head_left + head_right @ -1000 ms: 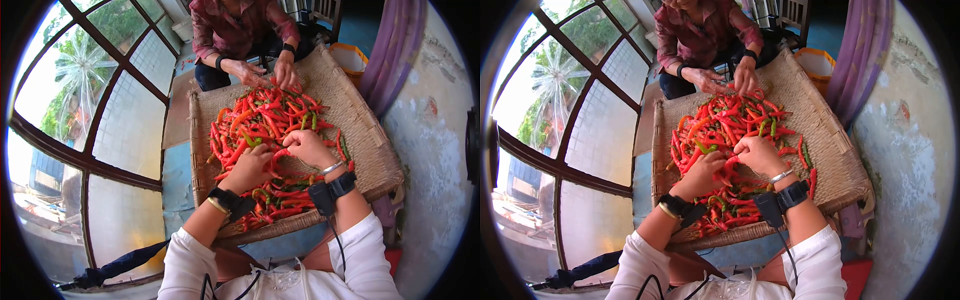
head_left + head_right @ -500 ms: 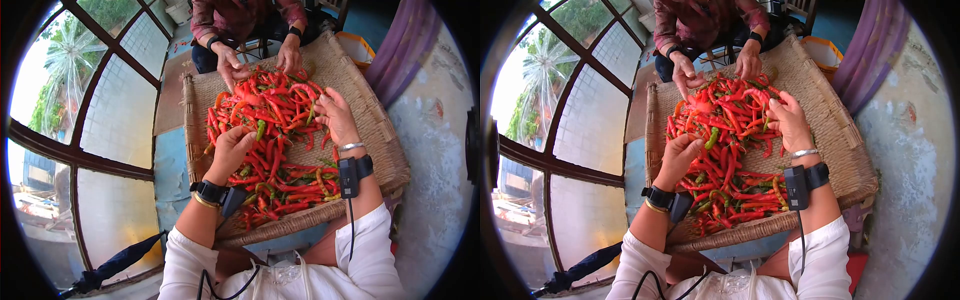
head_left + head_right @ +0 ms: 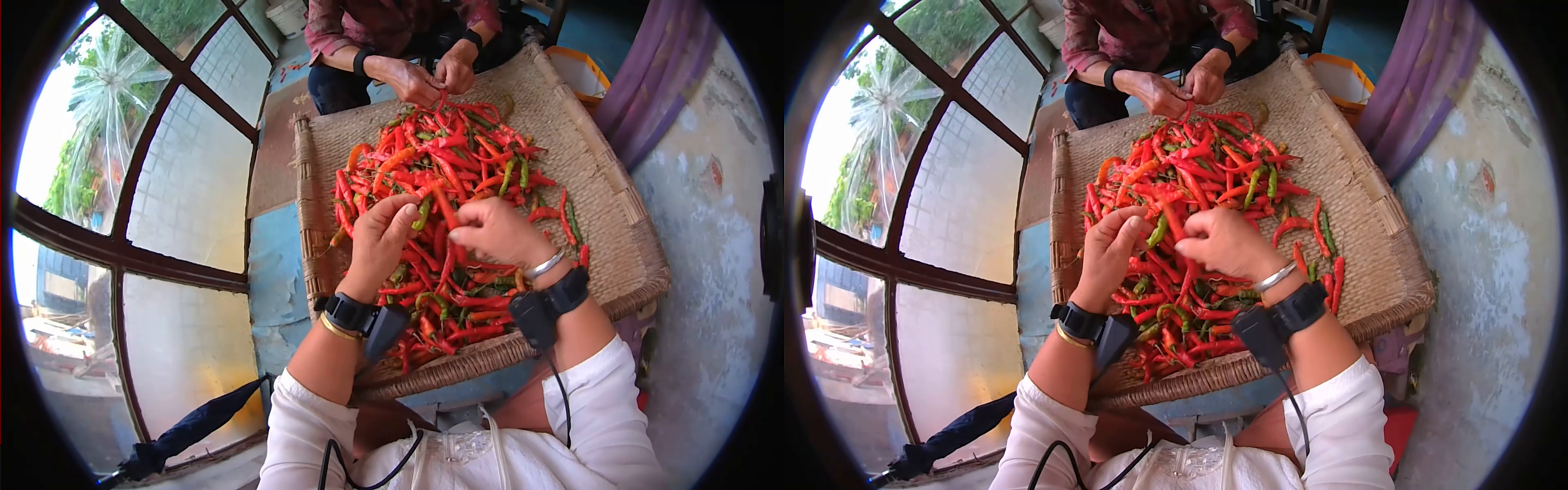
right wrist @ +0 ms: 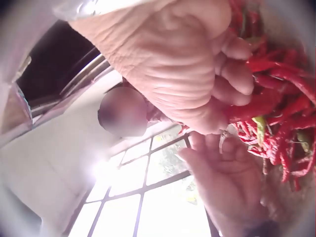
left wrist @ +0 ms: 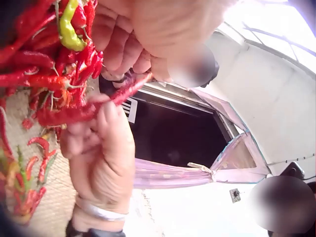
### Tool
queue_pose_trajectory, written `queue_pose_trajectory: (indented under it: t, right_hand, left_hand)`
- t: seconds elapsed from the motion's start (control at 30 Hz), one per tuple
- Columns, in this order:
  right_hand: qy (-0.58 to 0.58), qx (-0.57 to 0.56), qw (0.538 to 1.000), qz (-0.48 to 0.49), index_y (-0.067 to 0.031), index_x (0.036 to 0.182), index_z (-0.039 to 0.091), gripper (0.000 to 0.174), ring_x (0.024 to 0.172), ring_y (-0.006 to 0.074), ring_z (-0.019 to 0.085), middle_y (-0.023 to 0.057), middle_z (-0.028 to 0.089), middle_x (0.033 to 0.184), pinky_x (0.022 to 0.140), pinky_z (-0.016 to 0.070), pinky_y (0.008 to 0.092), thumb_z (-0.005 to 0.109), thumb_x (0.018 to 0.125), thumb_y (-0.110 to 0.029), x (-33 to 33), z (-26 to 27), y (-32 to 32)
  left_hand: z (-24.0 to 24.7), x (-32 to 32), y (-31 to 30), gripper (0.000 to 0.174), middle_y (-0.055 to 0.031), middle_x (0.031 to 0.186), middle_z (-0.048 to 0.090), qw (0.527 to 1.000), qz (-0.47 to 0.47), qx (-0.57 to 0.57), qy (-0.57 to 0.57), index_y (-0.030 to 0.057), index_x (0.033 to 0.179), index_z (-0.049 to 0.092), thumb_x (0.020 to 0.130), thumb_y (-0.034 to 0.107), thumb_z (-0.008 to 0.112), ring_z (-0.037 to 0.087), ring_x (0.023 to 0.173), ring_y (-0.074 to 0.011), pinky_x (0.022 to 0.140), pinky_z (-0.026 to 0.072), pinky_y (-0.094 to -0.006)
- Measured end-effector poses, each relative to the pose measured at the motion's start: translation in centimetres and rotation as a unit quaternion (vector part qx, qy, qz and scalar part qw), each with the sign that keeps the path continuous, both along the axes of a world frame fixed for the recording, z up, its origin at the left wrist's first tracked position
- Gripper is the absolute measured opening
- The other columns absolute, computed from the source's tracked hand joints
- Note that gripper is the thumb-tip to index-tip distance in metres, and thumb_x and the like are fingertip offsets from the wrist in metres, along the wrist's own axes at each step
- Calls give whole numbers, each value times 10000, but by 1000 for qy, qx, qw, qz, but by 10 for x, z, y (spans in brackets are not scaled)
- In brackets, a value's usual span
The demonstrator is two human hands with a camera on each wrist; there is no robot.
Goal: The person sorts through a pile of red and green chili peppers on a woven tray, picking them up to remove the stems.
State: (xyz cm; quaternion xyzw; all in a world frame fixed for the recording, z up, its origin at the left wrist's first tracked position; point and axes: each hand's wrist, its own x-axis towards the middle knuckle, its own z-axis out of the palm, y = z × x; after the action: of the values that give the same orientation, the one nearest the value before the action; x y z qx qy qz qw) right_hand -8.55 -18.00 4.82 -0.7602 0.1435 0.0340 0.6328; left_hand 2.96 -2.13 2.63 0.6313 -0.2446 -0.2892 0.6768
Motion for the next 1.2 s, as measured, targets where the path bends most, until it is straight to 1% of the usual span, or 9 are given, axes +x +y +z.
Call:
queue_pose_trajectory:
  t: [0.07,0.2,0.33,0.47,0.67,0.73,1.0,1.1,1.2]
  right_hand:
    - [-35,14,998,-57,-16,783,601,169,529,60,522,4,559,628,454,426,218,588,811,-182,-3,3,-19]
    - [-173,313,855,-375,-54,982,544,220,599,85,572,29,608,750,465,450,212,556,861,-238,1,-4,-42]
    - [-83,338,890,-293,-54,1000,541,245,639,89,592,32,614,768,485,459,201,566,853,-248,0,-28,-37]
    - [-40,281,950,-127,-17,1045,540,265,618,72,591,41,623,790,478,466,181,544,863,-210,5,-25,-11]
    - [46,197,975,-97,-28,978,564,295,543,43,532,9,593,699,425,391,160,546,864,-300,6,-28,0]
    - [40,270,956,-110,-65,850,554,275,505,45,506,-2,555,638,403,355,174,553,848,-340,4,-21,5]
    - [-39,287,944,-160,-75,822,545,171,420,37,425,-10,513,596,346,319,177,588,830,-240,-1,-11,-24]
    - [-227,353,885,-203,-75,916,542,181,526,59,525,15,591,714,429,409,186,571,850,-241,-2,-9,-46]
    - [-202,429,819,-323,-74,992,527,204,688,112,616,45,634,834,530,477,223,546,866,-234,-1,-12,-48]
  left_hand:
    - [-20,17,2,199,-16,795,618,935,17,150,-320,23,975,603,840,170,597,545,643,-65,578,453,-215]
    - [-13,6,-1,271,-61,915,581,803,-19,299,-516,77,934,623,735,254,673,594,779,-200,645,481,-309]
    - [-16,-1,-7,319,-51,977,551,742,-38,393,-542,80,945,612,707,279,683,581,834,-247,665,481,-340]
    - [-19,4,-4,252,-69,936,532,735,-29,396,-550,57,902,613,715,221,652,586,761,-274,618,482,-367]
    - [1,-2,6,182,-42,722,584,884,-29,215,-414,38,921,613,752,99,639,558,599,-123,534,441,-273]
    - [11,-13,6,155,33,672,542,958,-87,171,-212,18,929,602,782,63,626,459,561,-17,492,381,-197]
    - [-20,-3,2,187,62,711,547,955,-35,119,-270,12,966,572,786,5,623,482,621,-12,525,408,-179]
    - [-15,-9,2,129,-48,677,596,913,-81,180,-356,11,861,612,760,83,649,557,604,-133,557,452,-267]
    - [-19,-19,-2,225,-147,651,580,869,-143,275,-386,27,722,635,731,251,659,586,612,-266,566,462,-356]
